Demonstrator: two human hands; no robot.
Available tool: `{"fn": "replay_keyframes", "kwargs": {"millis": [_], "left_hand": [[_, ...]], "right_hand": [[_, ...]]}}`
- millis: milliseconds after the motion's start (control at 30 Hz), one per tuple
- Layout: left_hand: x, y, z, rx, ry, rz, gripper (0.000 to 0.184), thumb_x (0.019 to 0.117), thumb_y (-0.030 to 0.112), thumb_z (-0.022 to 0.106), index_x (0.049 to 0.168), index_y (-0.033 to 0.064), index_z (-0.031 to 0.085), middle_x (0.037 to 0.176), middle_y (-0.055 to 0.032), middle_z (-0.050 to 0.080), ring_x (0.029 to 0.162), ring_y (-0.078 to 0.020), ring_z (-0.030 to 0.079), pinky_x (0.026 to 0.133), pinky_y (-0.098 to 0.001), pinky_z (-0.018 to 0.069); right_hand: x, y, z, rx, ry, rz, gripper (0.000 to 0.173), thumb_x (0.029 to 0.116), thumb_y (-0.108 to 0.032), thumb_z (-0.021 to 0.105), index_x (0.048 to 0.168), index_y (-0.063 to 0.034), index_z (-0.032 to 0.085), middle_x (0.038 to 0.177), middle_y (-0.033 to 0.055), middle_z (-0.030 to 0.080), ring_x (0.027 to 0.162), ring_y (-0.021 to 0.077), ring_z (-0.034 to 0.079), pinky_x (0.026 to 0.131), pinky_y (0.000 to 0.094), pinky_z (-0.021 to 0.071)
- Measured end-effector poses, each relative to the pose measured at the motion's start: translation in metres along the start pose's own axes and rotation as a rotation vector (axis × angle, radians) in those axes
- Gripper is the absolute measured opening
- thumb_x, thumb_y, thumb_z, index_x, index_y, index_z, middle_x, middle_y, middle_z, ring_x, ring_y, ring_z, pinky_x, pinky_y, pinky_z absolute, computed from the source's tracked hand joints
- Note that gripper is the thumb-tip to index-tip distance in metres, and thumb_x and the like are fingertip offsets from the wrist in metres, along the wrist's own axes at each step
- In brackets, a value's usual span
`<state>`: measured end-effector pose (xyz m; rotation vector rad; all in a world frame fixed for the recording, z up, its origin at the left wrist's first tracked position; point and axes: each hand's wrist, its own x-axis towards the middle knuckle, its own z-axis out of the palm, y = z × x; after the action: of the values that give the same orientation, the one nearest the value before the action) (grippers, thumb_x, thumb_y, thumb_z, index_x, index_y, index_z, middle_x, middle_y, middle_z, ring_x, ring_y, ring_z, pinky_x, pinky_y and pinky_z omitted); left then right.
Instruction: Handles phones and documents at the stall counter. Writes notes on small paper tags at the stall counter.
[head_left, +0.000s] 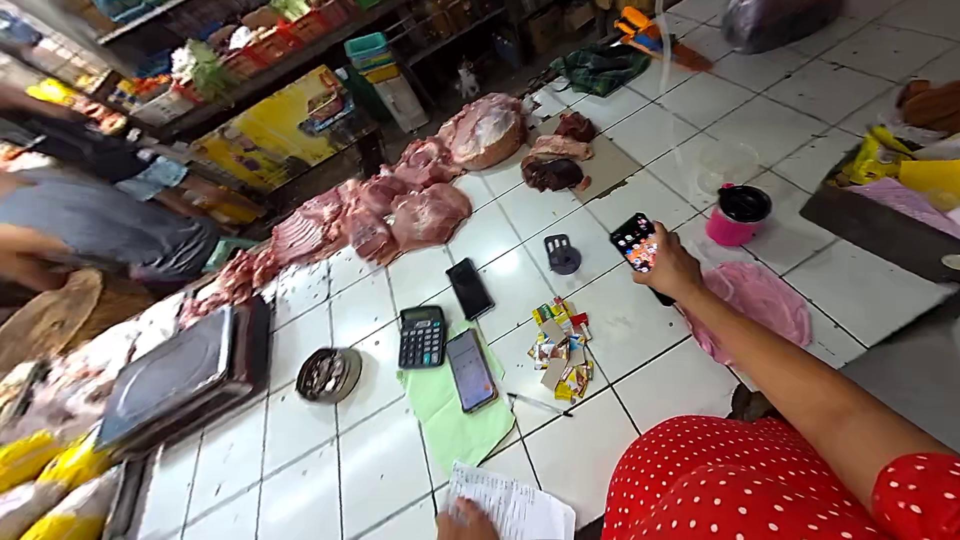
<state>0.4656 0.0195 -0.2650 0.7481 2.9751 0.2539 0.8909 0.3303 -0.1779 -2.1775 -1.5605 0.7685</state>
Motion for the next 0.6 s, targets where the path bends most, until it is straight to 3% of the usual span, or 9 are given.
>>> {"fn": "replay_keyframes", "kwargs": {"millis": [67,233,333,433,500,600], "left_hand": [[0.001,-0.001,0.002,-0.019,0.011,0.016,0.054,0.1084,0.036,0.043,0.138,-0.0074,0.056,0.127,-0.0347,0.063,0.123,-0.0508,0.06,0.102,-0.065,0.0457],[0.001,0.006,-0.005,-0.037,0.026,-0.003,0.046,0.1066,0.031,0.05,0.13,-0.0059,0.063,0.119,-0.0326,0.067,0.116,-0.0485,0.064,0.099,-0.0634,0.0483],[-0.001,0.009,-0.008,-0.045,0.019,-0.012,0.043,0.1061,0.03,0.051,0.125,-0.0057,0.065,0.114,-0.0308,0.069,0.113,-0.0469,0.066,0.097,-0.0617,0.0494],[-0.001,0.012,-0.012,-0.046,-0.012,-0.032,0.042,0.1062,0.03,0.051,0.124,-0.0045,0.066,0.113,-0.0289,0.07,0.112,-0.0456,0.066,0.097,-0.061,0.05],[-0.001,0.013,-0.012,-0.058,-0.02,-0.032,0.041,0.1058,0.03,0.052,0.122,-0.0045,0.067,0.111,-0.0286,0.07,0.111,-0.0457,0.067,0.095,-0.061,0.0504],[-0.001,0.013,-0.011,-0.055,-0.015,-0.033,0.039,0.1051,0.029,0.054,0.121,-0.0046,0.067,0.11,-0.0281,0.07,0.11,-0.0453,0.067,0.096,-0.0603,0.0503]], "right_hand": [[0.013,0.016,0.012,-0.07,-0.087,0.034,0.116,0.0738,-0.035,0.092,0.163,-0.0102,0.021,0.152,0.0317,0.042,0.121,0.0534,0.058,0.094,0.0703,0.0485],[0.038,0.044,0.032,-0.114,-0.131,0.074,0.112,0.0741,-0.034,0.091,0.159,-0.0008,0.027,0.153,0.0378,0.037,0.132,0.0568,0.048,0.102,0.0705,0.0434],[0.041,0.044,0.035,-0.121,-0.12,0.096,0.112,0.0764,-0.033,0.09,0.159,0.005,0.024,0.154,0.0403,0.032,0.139,0.0576,0.039,0.109,0.0686,0.0378],[0.034,0.031,0.038,-0.185,-0.085,0.112,0.107,0.0803,-0.03,0.086,0.16,0.0044,0.023,0.158,0.0377,0.029,0.146,0.0561,0.03,0.111,0.0724,0.031],[0.024,0.019,0.041,-0.23,-0.052,0.028,0.099,0.0835,-0.023,0.082,0.16,0.0041,0.025,0.16,0.0362,0.027,0.147,0.0561,0.026,0.11,0.0758,0.0275],[0.004,-0.011,0.052,-0.259,-0.09,-0.262,0.081,0.0904,-0.017,0.074,0.156,0.0065,0.034,0.158,0.0392,0.029,0.146,0.059,0.026,0.112,0.0772,0.0226]]}}
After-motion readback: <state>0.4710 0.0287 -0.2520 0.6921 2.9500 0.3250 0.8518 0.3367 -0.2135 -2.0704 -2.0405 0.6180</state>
